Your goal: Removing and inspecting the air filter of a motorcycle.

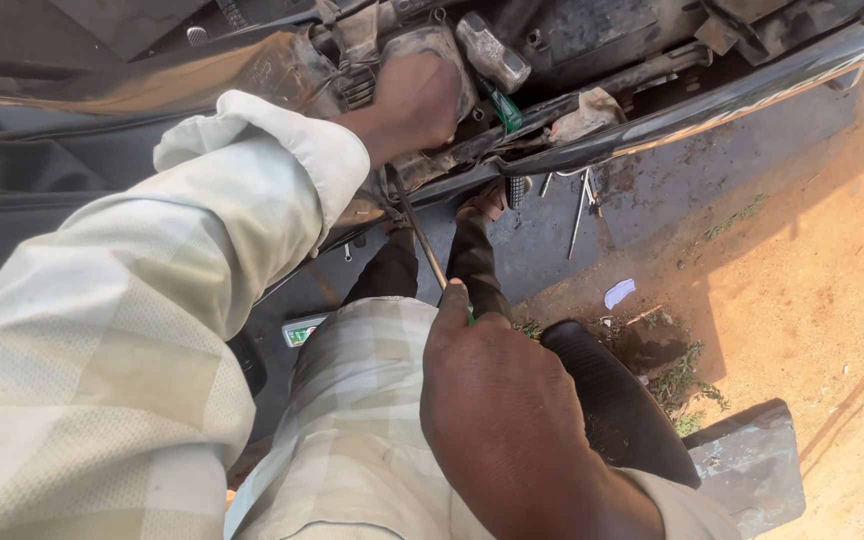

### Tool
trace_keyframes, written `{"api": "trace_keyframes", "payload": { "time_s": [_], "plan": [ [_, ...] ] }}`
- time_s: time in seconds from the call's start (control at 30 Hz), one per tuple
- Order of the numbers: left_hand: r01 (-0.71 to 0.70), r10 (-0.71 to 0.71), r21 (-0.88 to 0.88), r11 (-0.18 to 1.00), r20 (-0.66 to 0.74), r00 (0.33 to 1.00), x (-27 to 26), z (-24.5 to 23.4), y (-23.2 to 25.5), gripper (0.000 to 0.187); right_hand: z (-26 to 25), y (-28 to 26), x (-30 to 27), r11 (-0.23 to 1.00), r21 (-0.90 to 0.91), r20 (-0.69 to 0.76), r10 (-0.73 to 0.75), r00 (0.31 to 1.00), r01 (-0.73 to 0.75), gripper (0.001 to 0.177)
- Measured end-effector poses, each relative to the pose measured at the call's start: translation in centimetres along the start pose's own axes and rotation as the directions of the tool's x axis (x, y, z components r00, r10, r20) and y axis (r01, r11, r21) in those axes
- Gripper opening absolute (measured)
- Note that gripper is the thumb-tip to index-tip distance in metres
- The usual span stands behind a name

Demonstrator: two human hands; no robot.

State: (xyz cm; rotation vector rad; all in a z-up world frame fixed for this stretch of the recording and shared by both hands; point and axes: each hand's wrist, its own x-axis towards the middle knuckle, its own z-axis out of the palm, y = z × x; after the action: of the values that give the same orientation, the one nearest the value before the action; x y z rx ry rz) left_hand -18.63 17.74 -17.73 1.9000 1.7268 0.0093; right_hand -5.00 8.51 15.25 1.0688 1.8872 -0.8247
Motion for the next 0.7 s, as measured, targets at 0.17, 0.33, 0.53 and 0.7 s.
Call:
{"api": "trace_keyframes", "payload": {
  "time_s": [0.17, 0.33, 0.53, 0.7],
  "plan": [
    [-0.011, 0.009, -0.054, 0.998, -0.035, 0.999, -0.3, -0.6, 0.3, 0.009, 2.0, -1.5, 0.0, 0.998, -0.059, -0.033, 0.01, 0.999, -0.012, 0.058],
    [0.033, -0.032, -0.066, 0.997, 0.007, 0.999, -0.2, -1.3, 0.7, 0.009, 3.6, -5.4, 1.2, 0.963, -0.257, -0.067, -0.105, 0.992, 0.084, 0.039],
    [0.059, -0.057, -0.073, 0.996, 0.02, 0.998, -0.2, -0.6, 0.0, 0.01, 1.1, -5.6, 1.6, 0.933, -0.344, -0.124, -0.157, 0.98, 0.106, 0.027],
    [0.038, -0.04, -0.078, 0.996, -0.02, 0.999, 0.2, -1.2, -0.2, 0.011, 3.3, -0.6, 0.9, 0.999, 0.018, -0.017, 0.041, 0.999, -0.041, 0.07]
  ]
}}
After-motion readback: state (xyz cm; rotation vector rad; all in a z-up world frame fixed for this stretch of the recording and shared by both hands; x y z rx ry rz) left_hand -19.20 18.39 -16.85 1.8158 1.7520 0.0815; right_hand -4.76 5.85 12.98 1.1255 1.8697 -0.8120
